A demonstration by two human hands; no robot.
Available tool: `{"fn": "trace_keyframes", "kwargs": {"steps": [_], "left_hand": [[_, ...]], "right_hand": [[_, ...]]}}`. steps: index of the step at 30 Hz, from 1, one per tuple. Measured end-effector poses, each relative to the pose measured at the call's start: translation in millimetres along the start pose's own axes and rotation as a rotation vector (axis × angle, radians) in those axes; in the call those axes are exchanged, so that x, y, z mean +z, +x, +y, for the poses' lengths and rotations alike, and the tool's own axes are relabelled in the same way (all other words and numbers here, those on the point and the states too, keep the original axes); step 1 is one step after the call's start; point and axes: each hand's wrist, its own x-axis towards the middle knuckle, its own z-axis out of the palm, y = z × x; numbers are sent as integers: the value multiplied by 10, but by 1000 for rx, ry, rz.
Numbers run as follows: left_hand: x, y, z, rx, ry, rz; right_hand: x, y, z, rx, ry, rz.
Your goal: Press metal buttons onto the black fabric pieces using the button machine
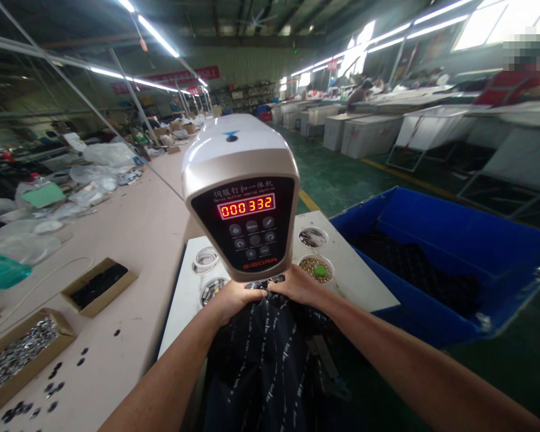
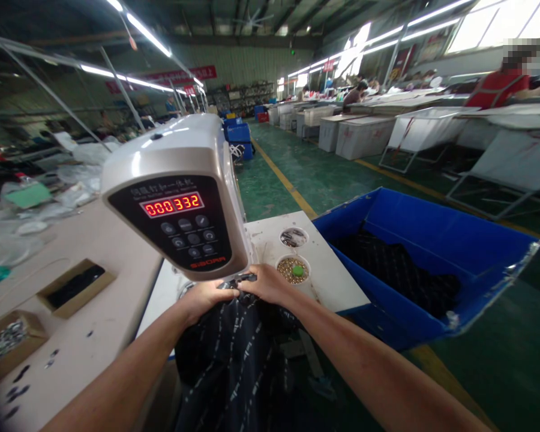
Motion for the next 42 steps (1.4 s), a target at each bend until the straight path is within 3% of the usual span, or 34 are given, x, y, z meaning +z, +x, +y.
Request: {"fn": "trace_keyframes", "kwargs": {"steps": [16, 31, 42], "left_hand": [[-55, -10, -216, -73, 5, -13], [-113, -60, -182, -1, 270, 52], [-96, -68, -289, 66, 287, 63]], "right_hand": [[7, -50, -26, 61, -77, -10], [42, -32, 32, 17, -139, 28], [38, -49, 40, 6, -215, 24]]}}
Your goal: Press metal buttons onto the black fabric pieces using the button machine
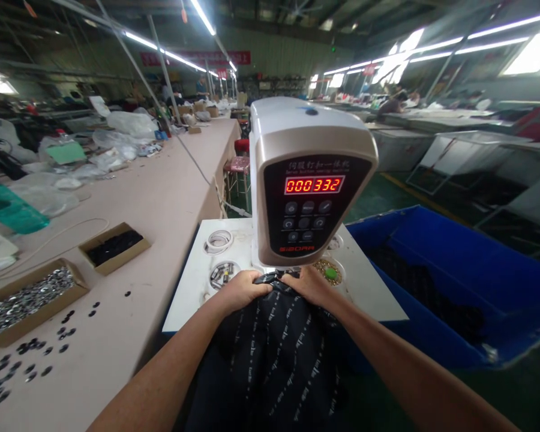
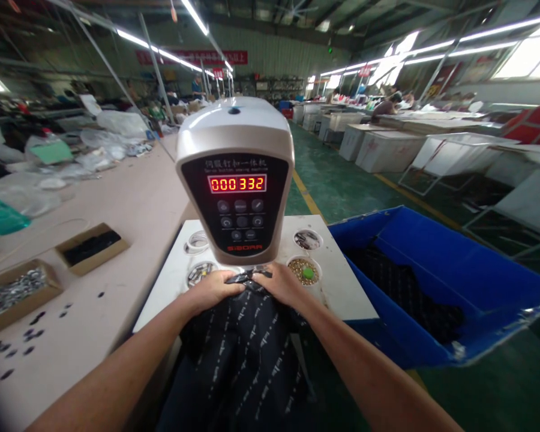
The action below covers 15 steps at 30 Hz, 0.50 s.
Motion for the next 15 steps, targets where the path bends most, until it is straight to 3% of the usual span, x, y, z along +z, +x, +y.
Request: {"fn": "trace_keyframes", "kwargs": {"steps": [9, 15], "left_hand": [[19, -11, -72, 15, -33, 99], [9, 3, -133, 52, -9, 124]], "right_hand": [[-47, -48, -61, 78, -109, 12], [35, -76, -18, 95, -317, 50]]}}
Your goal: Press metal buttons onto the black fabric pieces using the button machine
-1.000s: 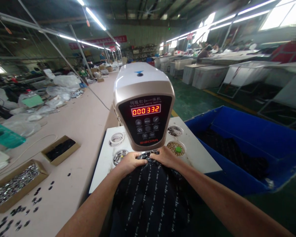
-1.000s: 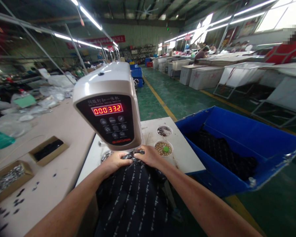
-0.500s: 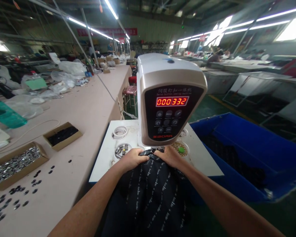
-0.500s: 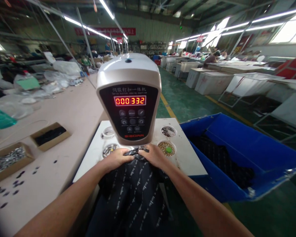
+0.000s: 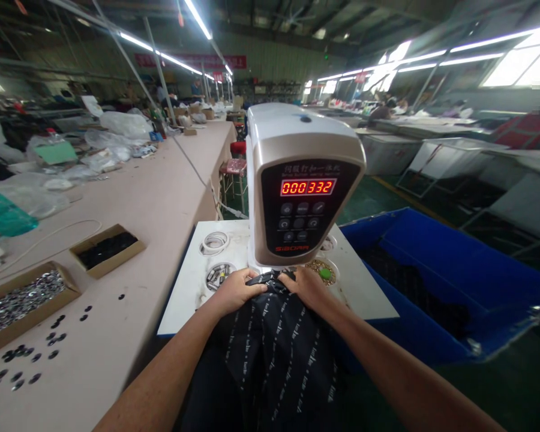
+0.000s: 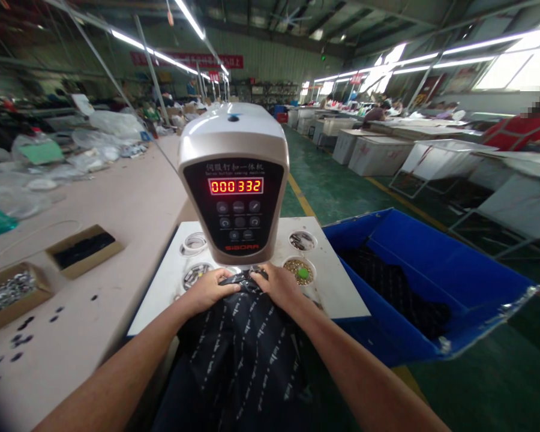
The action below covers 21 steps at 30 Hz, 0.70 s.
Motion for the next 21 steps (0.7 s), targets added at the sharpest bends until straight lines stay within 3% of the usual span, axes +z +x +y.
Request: {"fn": "trace_keyframes", "kwargs": {"steps": [21], "left_hand": [[-23, -63, 41, 26, 12, -32]], "right_hand": [[112, -23, 73, 29, -4, 37]]}}
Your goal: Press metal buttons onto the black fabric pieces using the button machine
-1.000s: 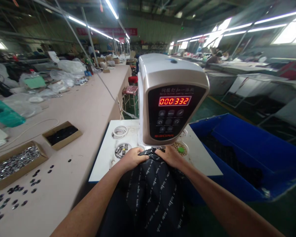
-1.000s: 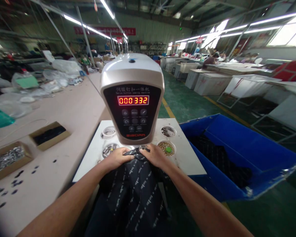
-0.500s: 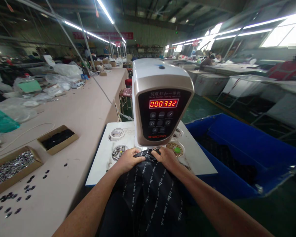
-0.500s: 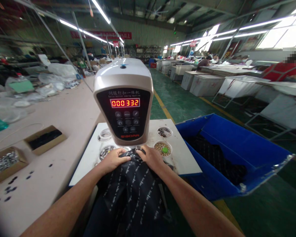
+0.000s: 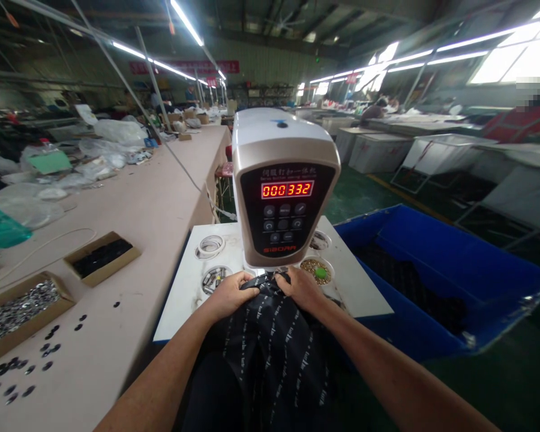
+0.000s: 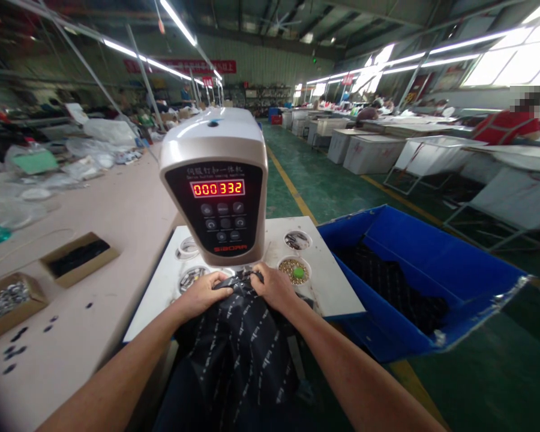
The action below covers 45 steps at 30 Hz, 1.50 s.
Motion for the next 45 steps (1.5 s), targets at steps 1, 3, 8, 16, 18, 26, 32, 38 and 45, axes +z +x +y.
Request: {"fn": "trace_keyframes", "kwargs": {"steps": [1, 3, 8, 16, 18, 26, 32, 38, 45], "left_hand": [[-1, 2, -3, 2, 0, -3], [-2, 6, -7, 4, 1, -6], [-2, 6, -4, 4, 1, -9], [-53, -27, -19, 0, -3, -7], [-57, -36, -20, -5, -5, -9], [-42, -46, -26, -19, -36, -34], [-38, -113, 66, -21, -57, -19], [22, -130, 153, 13, -86, 44], [92, -103, 153, 50, -2, 90]], "right_hand": [[-1, -1, 1, -4, -1, 0], [-2, -4, 3, -6, -3, 3], [-6, -3, 0, -1, -1, 15], [8, 43, -78, 26, 27, 35], [25, 48, -87, 34, 32, 44], [74, 47, -58, 46, 65, 70], [63, 29, -71, 57, 77, 89], [46, 5, -69, 62, 83, 105], [-19, -56, -118, 39, 125, 113]]}}
